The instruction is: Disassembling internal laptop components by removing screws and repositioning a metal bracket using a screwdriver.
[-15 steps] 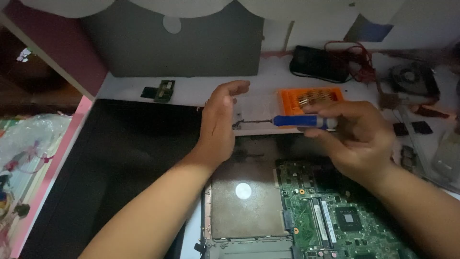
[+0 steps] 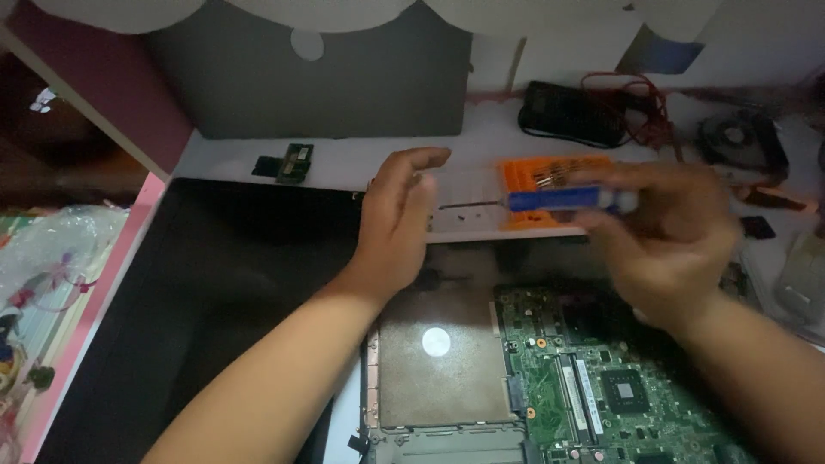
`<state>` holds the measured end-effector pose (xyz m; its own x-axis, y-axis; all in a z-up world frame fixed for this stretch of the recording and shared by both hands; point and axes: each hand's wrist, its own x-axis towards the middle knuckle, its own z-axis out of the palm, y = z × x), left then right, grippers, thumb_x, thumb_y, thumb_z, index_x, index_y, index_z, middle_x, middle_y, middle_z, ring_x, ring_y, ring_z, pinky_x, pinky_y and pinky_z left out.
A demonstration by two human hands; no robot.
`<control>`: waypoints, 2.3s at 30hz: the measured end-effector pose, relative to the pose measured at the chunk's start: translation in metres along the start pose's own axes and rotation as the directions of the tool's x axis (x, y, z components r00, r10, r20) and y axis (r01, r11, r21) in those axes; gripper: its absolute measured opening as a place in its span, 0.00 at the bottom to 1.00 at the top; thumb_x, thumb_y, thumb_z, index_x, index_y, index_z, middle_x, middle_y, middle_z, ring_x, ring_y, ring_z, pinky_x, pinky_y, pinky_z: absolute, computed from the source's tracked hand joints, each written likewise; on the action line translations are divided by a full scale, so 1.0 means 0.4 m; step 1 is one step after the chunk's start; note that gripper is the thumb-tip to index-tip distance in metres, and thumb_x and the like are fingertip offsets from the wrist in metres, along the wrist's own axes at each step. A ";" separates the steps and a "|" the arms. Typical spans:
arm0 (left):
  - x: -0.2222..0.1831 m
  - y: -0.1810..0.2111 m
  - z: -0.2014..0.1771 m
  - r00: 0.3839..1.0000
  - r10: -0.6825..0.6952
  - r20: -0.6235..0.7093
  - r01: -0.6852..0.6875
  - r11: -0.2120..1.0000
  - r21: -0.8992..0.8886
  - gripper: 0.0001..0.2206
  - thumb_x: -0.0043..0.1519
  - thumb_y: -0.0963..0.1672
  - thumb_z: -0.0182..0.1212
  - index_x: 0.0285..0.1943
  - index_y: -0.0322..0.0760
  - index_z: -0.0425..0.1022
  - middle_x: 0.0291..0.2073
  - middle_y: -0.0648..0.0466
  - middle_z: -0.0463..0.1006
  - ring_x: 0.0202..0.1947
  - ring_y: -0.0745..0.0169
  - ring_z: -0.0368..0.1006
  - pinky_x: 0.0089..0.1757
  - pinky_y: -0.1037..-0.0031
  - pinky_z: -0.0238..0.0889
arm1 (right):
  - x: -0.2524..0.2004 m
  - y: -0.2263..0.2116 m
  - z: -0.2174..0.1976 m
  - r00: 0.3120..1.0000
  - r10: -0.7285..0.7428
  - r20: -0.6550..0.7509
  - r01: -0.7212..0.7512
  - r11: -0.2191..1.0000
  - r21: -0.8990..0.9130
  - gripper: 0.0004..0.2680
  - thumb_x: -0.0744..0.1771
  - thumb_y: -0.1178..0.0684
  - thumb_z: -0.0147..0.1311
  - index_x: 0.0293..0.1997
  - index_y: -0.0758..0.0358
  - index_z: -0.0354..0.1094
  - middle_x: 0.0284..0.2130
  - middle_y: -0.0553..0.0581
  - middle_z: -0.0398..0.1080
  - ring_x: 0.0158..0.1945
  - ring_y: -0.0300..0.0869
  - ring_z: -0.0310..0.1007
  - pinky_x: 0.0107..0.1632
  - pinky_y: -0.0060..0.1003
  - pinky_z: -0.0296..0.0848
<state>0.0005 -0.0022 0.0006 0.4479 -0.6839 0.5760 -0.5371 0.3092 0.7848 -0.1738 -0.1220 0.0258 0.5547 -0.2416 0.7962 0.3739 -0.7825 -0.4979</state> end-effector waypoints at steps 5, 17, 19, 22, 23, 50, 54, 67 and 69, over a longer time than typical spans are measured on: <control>0.001 0.018 0.001 0.997 0.050 0.055 -0.054 0.995 0.078 0.12 0.47 0.39 0.51 0.41 0.37 0.64 0.39 0.50 0.64 0.43 0.59 0.61 0.45 0.70 0.55 | 0.019 0.000 -0.024 0.989 0.106 -0.105 -0.120 0.983 -0.136 0.07 0.63 0.65 0.41 0.41 0.72 0.47 0.36 0.69 0.58 0.39 0.52 0.66 0.39 0.36 0.71; -0.004 0.012 0.011 0.992 0.069 0.104 -0.100 0.936 0.337 0.11 0.44 0.42 0.56 0.36 0.38 0.70 0.37 0.52 0.65 0.42 0.59 0.60 0.44 0.70 0.51 | 0.032 -0.012 -0.026 0.931 0.247 -0.267 -0.317 0.912 -0.261 0.04 0.66 0.67 0.39 0.41 0.73 0.47 0.34 0.70 0.59 0.38 0.53 0.66 0.34 0.36 0.71; -0.003 0.012 0.012 0.991 0.079 0.106 -0.112 0.925 0.363 0.10 0.44 0.42 0.56 0.35 0.39 0.70 0.36 0.52 0.65 0.42 0.59 0.60 0.43 0.69 0.51 | 0.030 -0.008 -0.024 0.925 0.262 -0.275 -0.326 0.919 -0.221 0.05 0.66 0.67 0.39 0.41 0.72 0.46 0.34 0.70 0.59 0.38 0.53 0.66 0.34 0.36 0.71; -0.003 0.006 0.011 0.987 0.113 0.113 -0.147 0.917 0.371 0.09 0.45 0.42 0.59 0.34 0.38 0.70 0.36 0.51 0.66 0.41 0.59 0.60 0.42 0.69 0.52 | 0.032 -0.012 -0.015 0.909 0.264 -0.322 -0.331 0.928 -0.173 0.05 0.66 0.67 0.39 0.41 0.72 0.46 0.34 0.70 0.59 0.36 0.52 0.67 0.33 0.34 0.71; -0.003 0.001 0.013 0.989 0.117 0.095 -0.143 0.929 0.341 0.08 0.46 0.42 0.58 0.33 0.38 0.70 0.35 0.52 0.66 0.40 0.60 0.61 0.42 0.69 0.52 | 0.036 -0.019 -0.012 0.892 0.292 -0.344 -0.363 0.917 -0.164 0.04 0.66 0.67 0.39 0.40 0.72 0.47 0.34 0.69 0.59 0.36 0.51 0.67 0.33 0.33 0.72; 0.010 0.001 0.014 0.914 0.354 0.198 -0.405 0.808 0.427 0.03 0.46 0.38 0.58 0.27 0.33 0.71 0.28 0.51 0.68 0.32 0.57 0.64 0.35 0.69 0.56 | 0.030 -0.001 -0.054 0.978 0.164 -0.129 -0.180 0.975 -0.129 0.07 0.63 0.70 0.42 0.40 0.76 0.48 0.35 0.73 0.58 0.40 0.56 0.66 0.37 0.37 0.72; 0.006 -0.004 0.015 0.915 0.281 0.290 -0.400 0.738 0.544 0.03 0.47 0.40 0.57 0.28 0.37 0.73 0.31 0.51 0.68 0.37 0.55 0.61 0.37 0.65 0.52 | 0.030 0.007 -0.075 0.988 0.142 0.053 -0.134 0.982 -0.137 0.08 0.62 0.64 0.40 0.42 0.73 0.47 0.36 0.70 0.59 0.39 0.52 0.66 0.39 0.35 0.70; 0.002 0.008 0.016 0.903 0.309 0.297 -0.421 0.771 0.478 0.03 0.47 0.39 0.56 0.28 0.33 0.72 0.30 0.49 0.69 0.35 0.53 0.63 0.37 0.66 0.55 | 0.037 0.027 -0.087 0.968 0.009 0.252 0.004 0.999 -0.049 0.13 0.61 0.52 0.39 0.44 0.69 0.48 0.37 0.66 0.60 0.39 0.48 0.68 0.37 0.32 0.73; 0.003 0.012 0.016 0.907 0.287 0.308 -0.406 0.791 0.458 0.03 0.48 0.39 0.56 0.29 0.34 0.71 0.31 0.49 0.68 0.36 0.54 0.63 0.40 0.67 0.54 | 0.058 0.017 -0.076 0.952 -0.102 0.287 0.073 0.991 0.110 0.10 0.63 0.53 0.35 0.43 0.67 0.45 0.38 0.66 0.60 0.44 0.49 0.67 0.39 0.32 0.75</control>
<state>-0.0059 -0.0057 0.0036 0.0320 -0.7349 0.6774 -0.9338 0.2196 0.2824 -0.1810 -0.1504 0.0512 0.7040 0.0143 0.7101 0.4924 -0.7303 -0.4735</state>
